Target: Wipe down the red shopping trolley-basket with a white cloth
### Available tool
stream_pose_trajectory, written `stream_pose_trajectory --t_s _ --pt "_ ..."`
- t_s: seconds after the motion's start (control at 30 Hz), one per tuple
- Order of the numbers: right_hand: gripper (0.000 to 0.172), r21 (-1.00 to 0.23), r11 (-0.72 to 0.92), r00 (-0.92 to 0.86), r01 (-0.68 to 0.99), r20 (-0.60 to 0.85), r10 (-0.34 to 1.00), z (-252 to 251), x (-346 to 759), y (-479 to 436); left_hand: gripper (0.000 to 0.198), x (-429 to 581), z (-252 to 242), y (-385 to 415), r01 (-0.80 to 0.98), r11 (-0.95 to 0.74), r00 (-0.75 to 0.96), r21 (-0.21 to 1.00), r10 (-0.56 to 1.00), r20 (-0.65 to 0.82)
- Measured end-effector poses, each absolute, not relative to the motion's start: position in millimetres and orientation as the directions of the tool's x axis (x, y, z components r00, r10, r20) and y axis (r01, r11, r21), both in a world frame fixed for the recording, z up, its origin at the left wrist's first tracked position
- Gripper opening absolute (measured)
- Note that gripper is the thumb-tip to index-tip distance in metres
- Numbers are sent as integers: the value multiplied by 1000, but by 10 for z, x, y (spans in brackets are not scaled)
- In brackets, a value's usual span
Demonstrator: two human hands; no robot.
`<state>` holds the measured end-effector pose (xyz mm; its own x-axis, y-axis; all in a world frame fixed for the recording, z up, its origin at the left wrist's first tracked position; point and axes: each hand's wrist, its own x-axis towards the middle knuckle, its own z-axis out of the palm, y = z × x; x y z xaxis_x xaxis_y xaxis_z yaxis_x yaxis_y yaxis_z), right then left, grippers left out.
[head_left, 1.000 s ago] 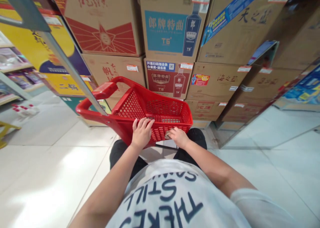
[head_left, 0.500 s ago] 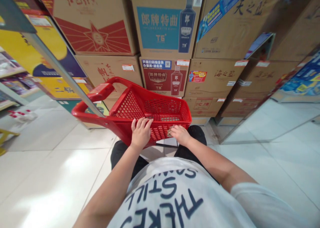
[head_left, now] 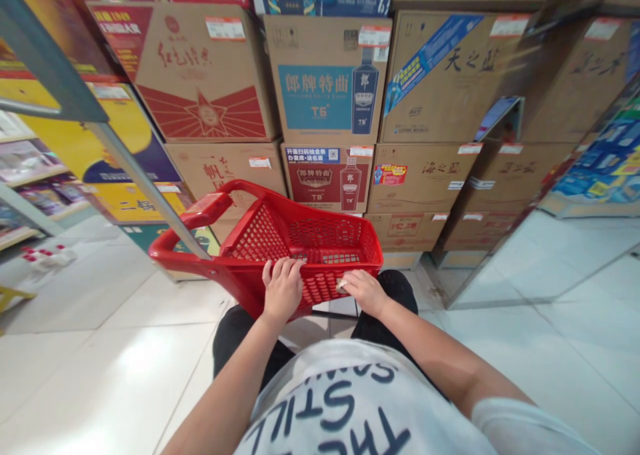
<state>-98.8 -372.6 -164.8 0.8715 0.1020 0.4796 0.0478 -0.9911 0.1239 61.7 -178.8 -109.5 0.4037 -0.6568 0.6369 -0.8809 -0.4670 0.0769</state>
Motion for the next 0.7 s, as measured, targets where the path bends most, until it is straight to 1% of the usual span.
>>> stream_pose_trajectory --t_s 0.1,0.2,0.33,0.47,0.63,0.7 --pt "19 116 -992 865 54 491 104 -1576 -966 -3708 26 623 -1063 -1817 -872 -482 420 89 -640 644" --pt "18 110 -992 851 65 514 112 -1500 -946 -3660 23 680 -1037 -1819 -886 -458 398 71 -674 622" --pt "23 107 -990 816 95 562 138 -1427 -876 -3588 21 806 -1014 -1763 -900 -435 363 38 -696 620" --pt "14 176 -971 839 164 492 231 -1461 -768 -3577 21 929 -989 -1654 -896 -442 372 45 -690 620" --pt "17 231 -947 849 224 431 306 -1635 -709 -3588 18 890 -928 -1622 -846 -531 445 41 -663 602" --pt "18 244 -936 850 253 406 336 -1716 -706 -3570 24 793 -918 -1684 -861 -508 422 23 -688 591"
